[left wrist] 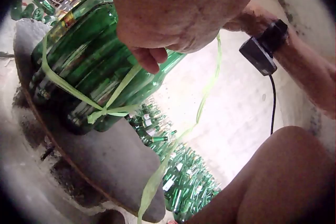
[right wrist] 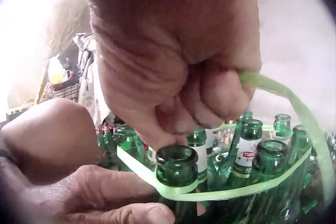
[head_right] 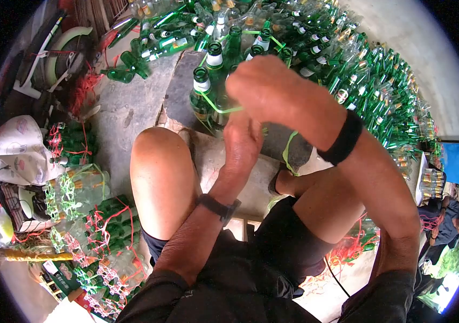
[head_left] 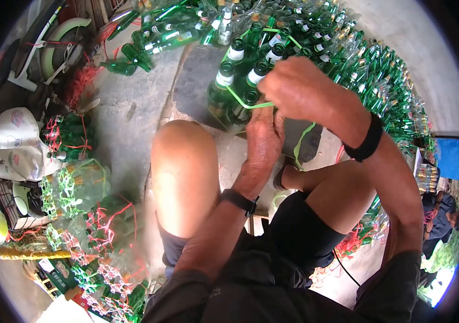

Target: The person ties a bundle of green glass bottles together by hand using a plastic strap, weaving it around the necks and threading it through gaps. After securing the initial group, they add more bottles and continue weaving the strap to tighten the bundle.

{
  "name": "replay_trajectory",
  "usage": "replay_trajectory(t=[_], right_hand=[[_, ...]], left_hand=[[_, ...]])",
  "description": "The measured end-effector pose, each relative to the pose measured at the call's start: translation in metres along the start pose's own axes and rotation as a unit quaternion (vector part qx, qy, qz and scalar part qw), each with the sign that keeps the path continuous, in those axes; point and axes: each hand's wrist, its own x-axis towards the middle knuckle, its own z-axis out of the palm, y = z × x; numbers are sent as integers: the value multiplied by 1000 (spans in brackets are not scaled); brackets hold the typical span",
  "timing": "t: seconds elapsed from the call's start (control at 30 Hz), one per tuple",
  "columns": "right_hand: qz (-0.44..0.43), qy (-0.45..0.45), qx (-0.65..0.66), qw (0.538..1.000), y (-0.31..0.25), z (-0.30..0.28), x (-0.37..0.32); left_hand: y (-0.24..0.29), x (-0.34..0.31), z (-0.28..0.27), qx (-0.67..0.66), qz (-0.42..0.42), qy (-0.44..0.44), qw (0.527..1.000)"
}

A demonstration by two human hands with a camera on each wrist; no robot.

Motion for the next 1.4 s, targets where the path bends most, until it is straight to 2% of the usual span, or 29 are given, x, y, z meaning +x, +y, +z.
replay_trajectory(t=[0.07, 0.1, 0.23, 0.3, 0.43, 0.53, 0.63, 0.73, 0.83, 0.9, 1.03, 1.1, 1.13, 1.2, 1.4], right_hand=[[37, -63, 29, 997, 14, -1, 4], [20, -30, 74, 997, 20, 2, 5], [8, -52, 146, 988, 35, 4, 7], [49, -39, 220, 973, 38, 4, 5], [71, -51, 230, 969, 47, 4, 3], [113, -98, 229, 962, 49, 3, 2], [119, -63, 213, 968, 50, 12, -3], [174, -39, 225, 958, 45, 16, -10], [182, -28, 171, 968, 39, 15, -20], [188, 60, 170, 966, 34, 23, -29], [194, 98, 175, 960, 25, 30, -43], [244, 93, 184, 948, 19, 30, -52], [246, 93, 183, 947, 16, 31, -56], [253, 138, 263, 921, 11, 33, -63], [263, 177, 251, 915, 4, 49, -75]], left_hand=[[4, 3, 1, -15, 1, 9, 1000], [3, 4, 0, -16, 1, 9, 1000], [5, 4, -3, -17, -17, -28, 999], [6, 5, -3, -14, -18, -30, 999], [8, 8, -4, -24, 1, -10, 1000], [9, 8, -4, -28, 12, -5, 1000], [9, 7, -4, -27, 12, 0, 1000], [10, 7, -5, -25, 11, 0, 1000], [10, 7, -4, -25, 8, 0, 1000], [9, 7, -3, -24, 3, -1, 1000], [9, 7, -4, -23, 8, -1, 1000], [9, 7, -4, -23, 7, -2, 1000], [8, 7, -4, -21, 12, -2, 1000], [8, 7, -4, -20, 18, -4, 1000], [6, 7, -4, -3, 5, -10, 1000]])
